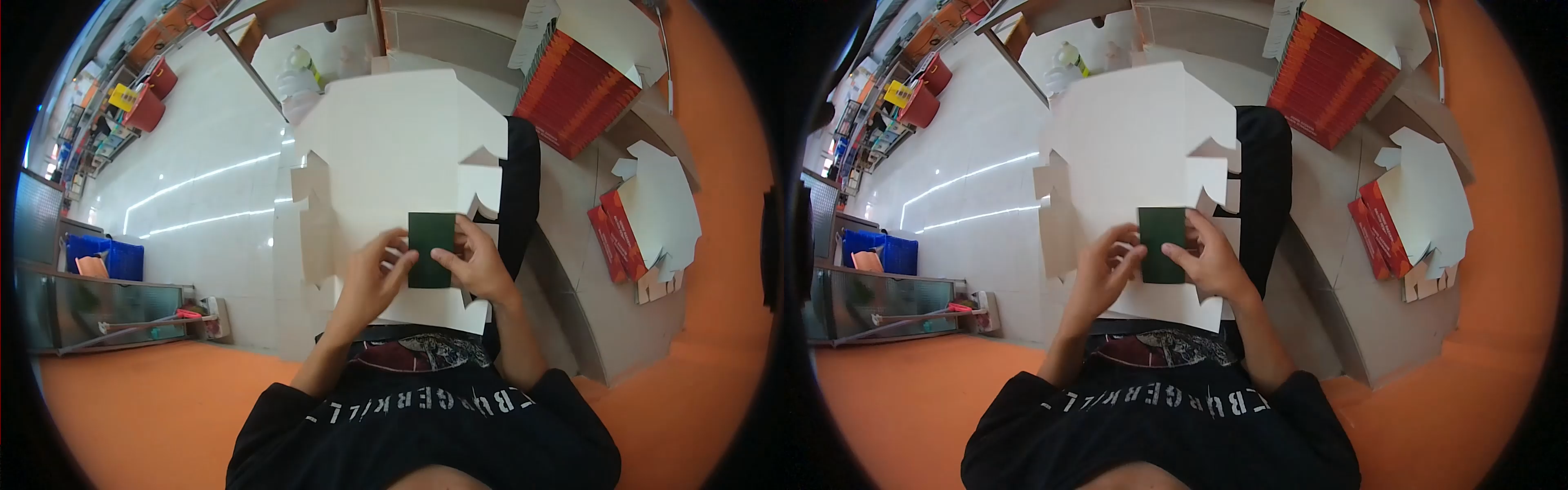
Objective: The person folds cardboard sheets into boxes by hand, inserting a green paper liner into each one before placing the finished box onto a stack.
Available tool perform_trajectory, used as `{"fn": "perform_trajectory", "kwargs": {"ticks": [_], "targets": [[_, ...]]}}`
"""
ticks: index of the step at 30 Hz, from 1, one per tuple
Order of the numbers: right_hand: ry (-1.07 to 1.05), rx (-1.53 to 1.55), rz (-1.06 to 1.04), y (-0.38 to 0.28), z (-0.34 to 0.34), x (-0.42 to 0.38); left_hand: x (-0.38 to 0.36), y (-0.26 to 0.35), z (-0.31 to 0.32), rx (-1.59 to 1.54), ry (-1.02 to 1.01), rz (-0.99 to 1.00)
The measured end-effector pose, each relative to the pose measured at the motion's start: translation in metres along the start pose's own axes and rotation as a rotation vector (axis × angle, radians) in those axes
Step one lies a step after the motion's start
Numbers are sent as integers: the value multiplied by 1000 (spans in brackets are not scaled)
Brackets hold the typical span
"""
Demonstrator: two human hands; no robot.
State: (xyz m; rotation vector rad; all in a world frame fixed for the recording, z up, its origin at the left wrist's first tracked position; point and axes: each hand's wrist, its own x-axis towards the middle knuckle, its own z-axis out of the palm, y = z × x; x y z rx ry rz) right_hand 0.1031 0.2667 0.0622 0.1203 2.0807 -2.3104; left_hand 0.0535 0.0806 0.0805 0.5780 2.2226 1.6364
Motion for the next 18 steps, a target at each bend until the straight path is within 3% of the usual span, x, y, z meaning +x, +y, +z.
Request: {"fn": "perform_trajectory", "kwargs": {"ticks": [2, 6, 9, 13, 14, 18], "targets": [[-12, 6, -186, 2, -3, 13, 17, -5, -1, -206, -32, -75], [105, 246, -6, -20, -31, 6, 38, 14, -13, -309, 167, 59], [37, 101, -411, -14, -27, -12, 50, 20, -20, -456, 211, 176], [250, -219, -652, -21, 7, -13, 58, 31, -23, -592, 289, 175], [242, -146, -666, -21, 7, -11, 56, 40, -23, -667, 295, 180], [233, -579, -893, -29, 3, 1, 52, 51, -24, -795, 277, 162]]}}
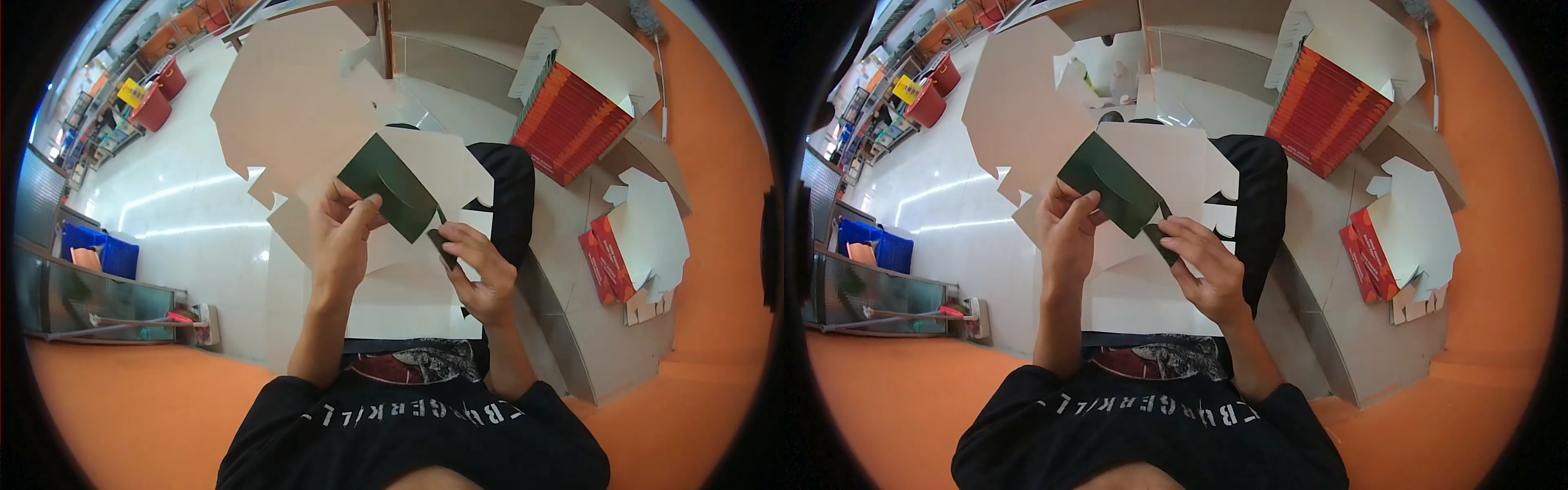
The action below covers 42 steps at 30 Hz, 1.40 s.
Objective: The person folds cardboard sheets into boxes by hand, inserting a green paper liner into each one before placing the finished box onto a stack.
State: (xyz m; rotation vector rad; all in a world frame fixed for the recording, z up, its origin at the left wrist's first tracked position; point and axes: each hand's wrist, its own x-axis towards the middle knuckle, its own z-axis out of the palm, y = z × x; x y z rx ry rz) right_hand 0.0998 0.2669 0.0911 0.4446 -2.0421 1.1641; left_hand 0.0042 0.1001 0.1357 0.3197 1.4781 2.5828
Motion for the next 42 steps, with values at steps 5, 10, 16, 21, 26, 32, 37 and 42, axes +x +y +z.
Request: {"fn": "perform_trajectory", "kwargs": {"ticks": [5, 10, 16, 21, 26, 32, 37, 42], "targets": [[-4, -220, -77, -6, 4, 25, -16, -13, 13, -29, -84, 18], [120, -250, 54, -9, 12, 19, -26, -25, 19, -15, -119, -66], [144, -91, 231, -3, 10, 10, -34, -32, 27, -99, -145, -108], [56, -27, 133, 11, -5, 23, -26, -19, 13, 48, -338, -162], [255, 238, 337, 31, -14, 24, -28, 13, 14, 1071, -692, 322], [287, 211, 589, 66, -56, 49, -23, 17, -40, 1767, -898, 578], [354, 230, 650, 76, -49, 64, 11, 35, -39, 1663, -866, 729], [365, -480, 36, 43, -42, 60, 24, 51, -17, 1502, -738, 788]]}}
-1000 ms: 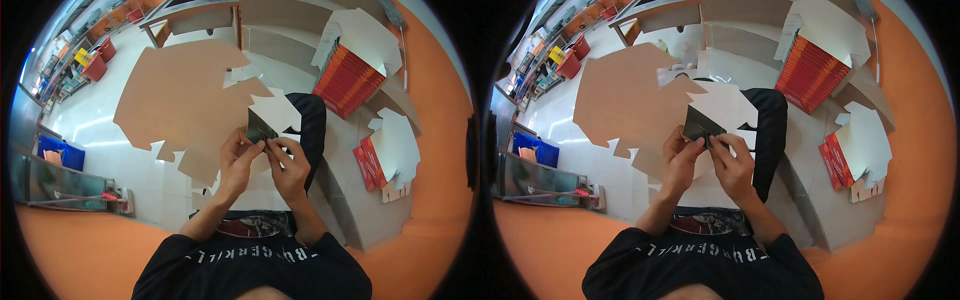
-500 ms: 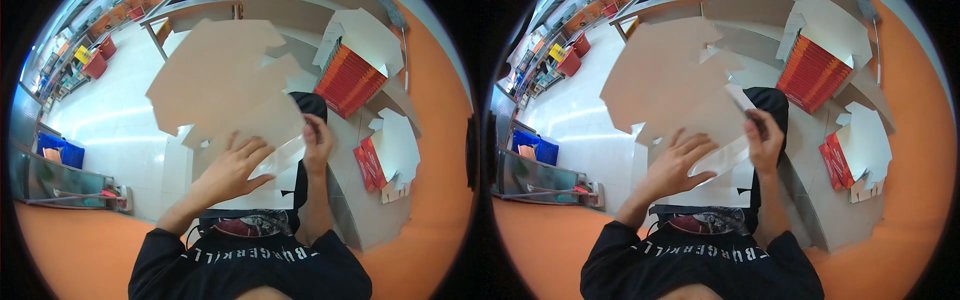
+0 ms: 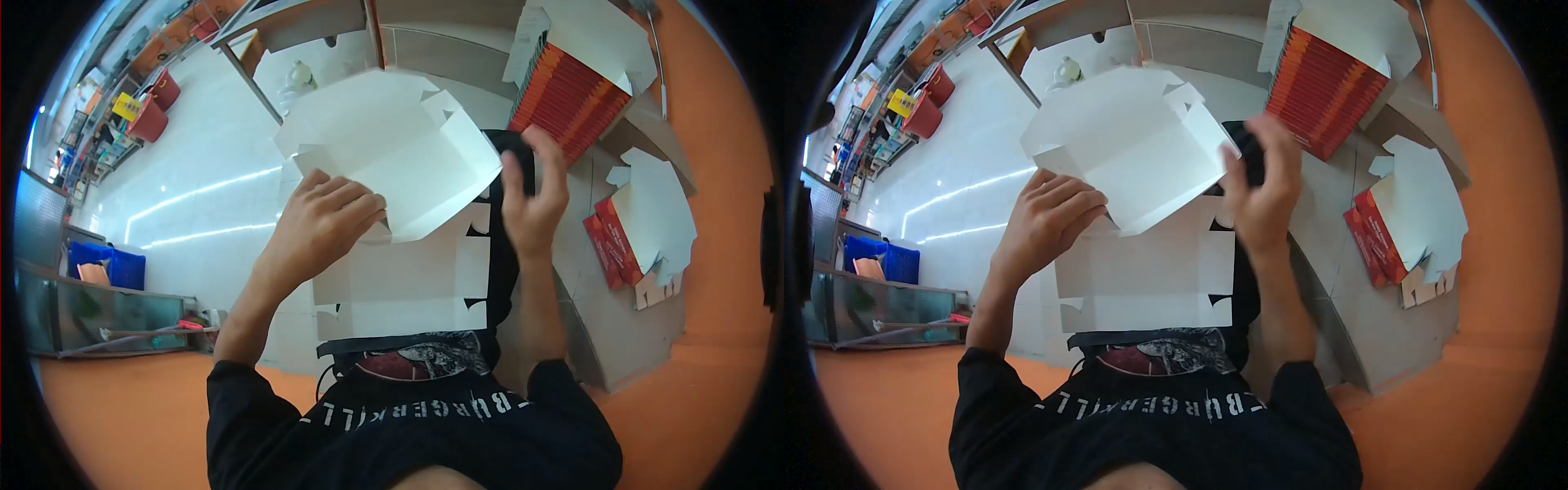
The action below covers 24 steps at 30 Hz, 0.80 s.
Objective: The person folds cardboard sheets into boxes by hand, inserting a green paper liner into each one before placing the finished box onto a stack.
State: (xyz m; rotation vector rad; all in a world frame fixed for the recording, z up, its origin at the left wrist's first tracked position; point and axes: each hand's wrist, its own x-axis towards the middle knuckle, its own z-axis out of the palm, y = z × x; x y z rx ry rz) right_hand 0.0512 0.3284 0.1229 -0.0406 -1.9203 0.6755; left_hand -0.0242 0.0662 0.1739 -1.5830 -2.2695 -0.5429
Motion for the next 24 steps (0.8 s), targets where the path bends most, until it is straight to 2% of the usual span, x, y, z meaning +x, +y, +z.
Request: {"fn": "perform_trajectory", "kwargs": {"ticks": [3, 4, 7, 8, 11, 12, 15, 18, 21, 22, 24], "targets": [[-312, 224, -197, -71, -19, -16, 15, 10, -1, -148, 41, -49], [-353, 145, -224, -87, -18, -21, 21, 12, 0, -195, 44, -60], [-319, 119, -224, -68, -8, -26, 34, 22, 5, -494, 56, -215], [-223, 183, -179, -64, -5, -22, 38, 22, 0, -546, 12, -197], [-213, 90, -188, -50, -10, -11, 34, 4, 4, -359, -26, -92], [-215, 66, -173, -47, -12, -9, 31, 3, 1, -341, -83, -156], [-234, -13, -142, -47, -10, -2, 25, -4, 12, -606, -78, -259], [-217, -41, -143, -56, -3, 0, 34, 3, 9, -530, -88, -351], [-191, -57, -183, -56, 0, 6, 43, 6, 4, -604, -19, -346], [-176, -20, -147, -56, -2, 11, 45, 6, 0, -596, -57, -344], [-116, 94, -67, -61, -5, 18, 49, 14, -8, -624, -3, -358]]}}
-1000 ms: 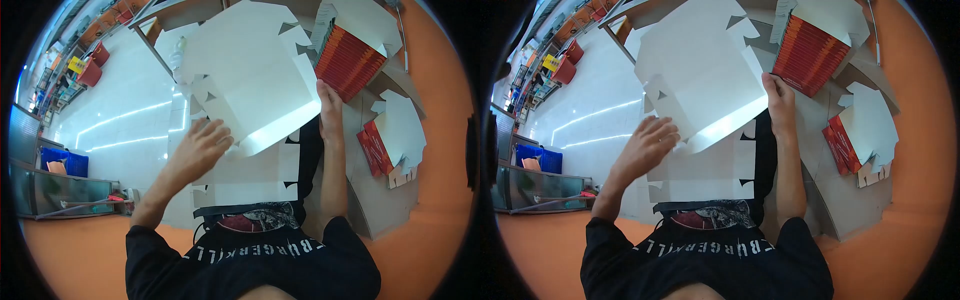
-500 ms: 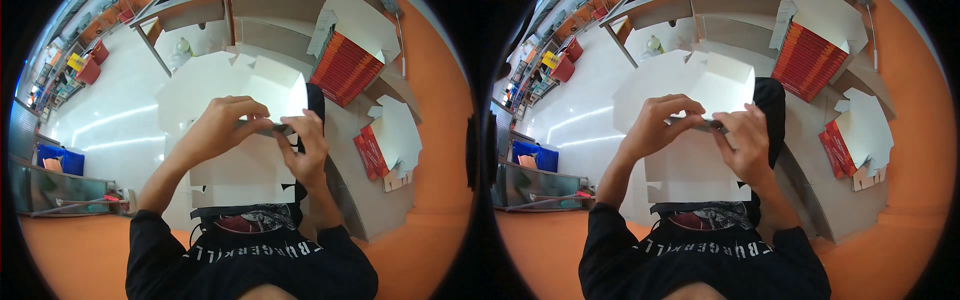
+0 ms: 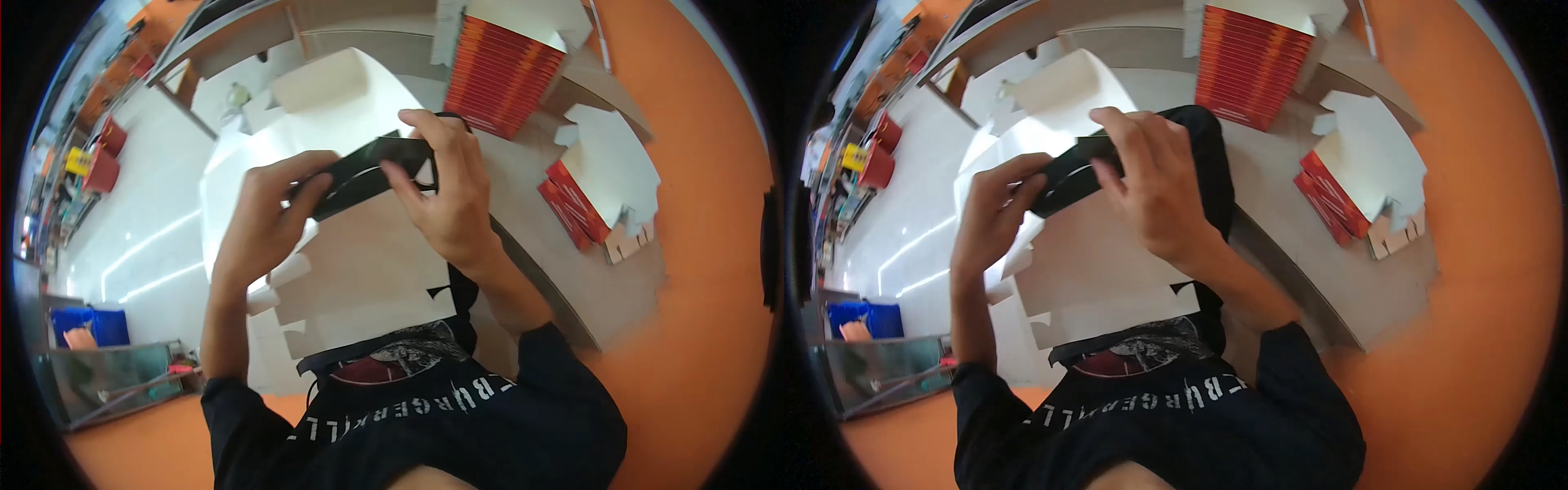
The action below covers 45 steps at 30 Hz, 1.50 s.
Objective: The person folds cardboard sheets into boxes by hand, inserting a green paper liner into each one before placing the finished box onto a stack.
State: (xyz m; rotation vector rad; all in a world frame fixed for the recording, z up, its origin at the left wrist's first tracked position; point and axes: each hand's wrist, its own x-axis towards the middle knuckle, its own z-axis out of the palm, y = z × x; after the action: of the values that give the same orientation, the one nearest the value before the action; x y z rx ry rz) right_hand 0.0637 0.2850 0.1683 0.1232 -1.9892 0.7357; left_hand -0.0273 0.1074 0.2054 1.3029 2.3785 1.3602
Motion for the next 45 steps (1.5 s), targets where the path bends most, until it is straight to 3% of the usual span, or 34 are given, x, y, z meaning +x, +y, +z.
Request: {"fn": "perform_trajectory", "kwargs": {"ticks": [3, 11, 15, 17, 19, 22, 25, 29, 31, 35, 40, 45], "targets": [[-88, -18, -190, 7, -4, 1, 0, 4, -1, 13, 3, 31], [-249, 130, -206, 8, -11, 6, -8, 13, -9, 57, -117, 73], [-303, 104, -218, 9, -9, 6, -8, 12, -11, 106, -62, 125], [-197, 24, -252, 2, -7, 8, -7, 6, -12, 82, 7, 143], [-40, -46, -239, -8, -5, 11, -8, 10, -19, -144, 169, 6], [45, 113, -288, -13, 2, 0, -2, 11, -20, -549, 515, 56], [25, 283, -375, -24, 25, -4, -5, 11, -8, -801, 581, 151], [99, 136, -370, -21, 28, 5, -7, 38, 13, -1036, 639, 121], [66, 127, -378, -21, 25, 4, -11, 32, 11, -1057, 557, 157], [11, 129, -375, -18, 25, 6, -13, 34, 9, -971, 458, 184], [-123, 176, -363, -16, 14, 16, -13, 23, 0, -659, 545, 106], [-111, 126, -309, -7, 10, 25, -22, 30, 14, -418, 498, 33]]}}
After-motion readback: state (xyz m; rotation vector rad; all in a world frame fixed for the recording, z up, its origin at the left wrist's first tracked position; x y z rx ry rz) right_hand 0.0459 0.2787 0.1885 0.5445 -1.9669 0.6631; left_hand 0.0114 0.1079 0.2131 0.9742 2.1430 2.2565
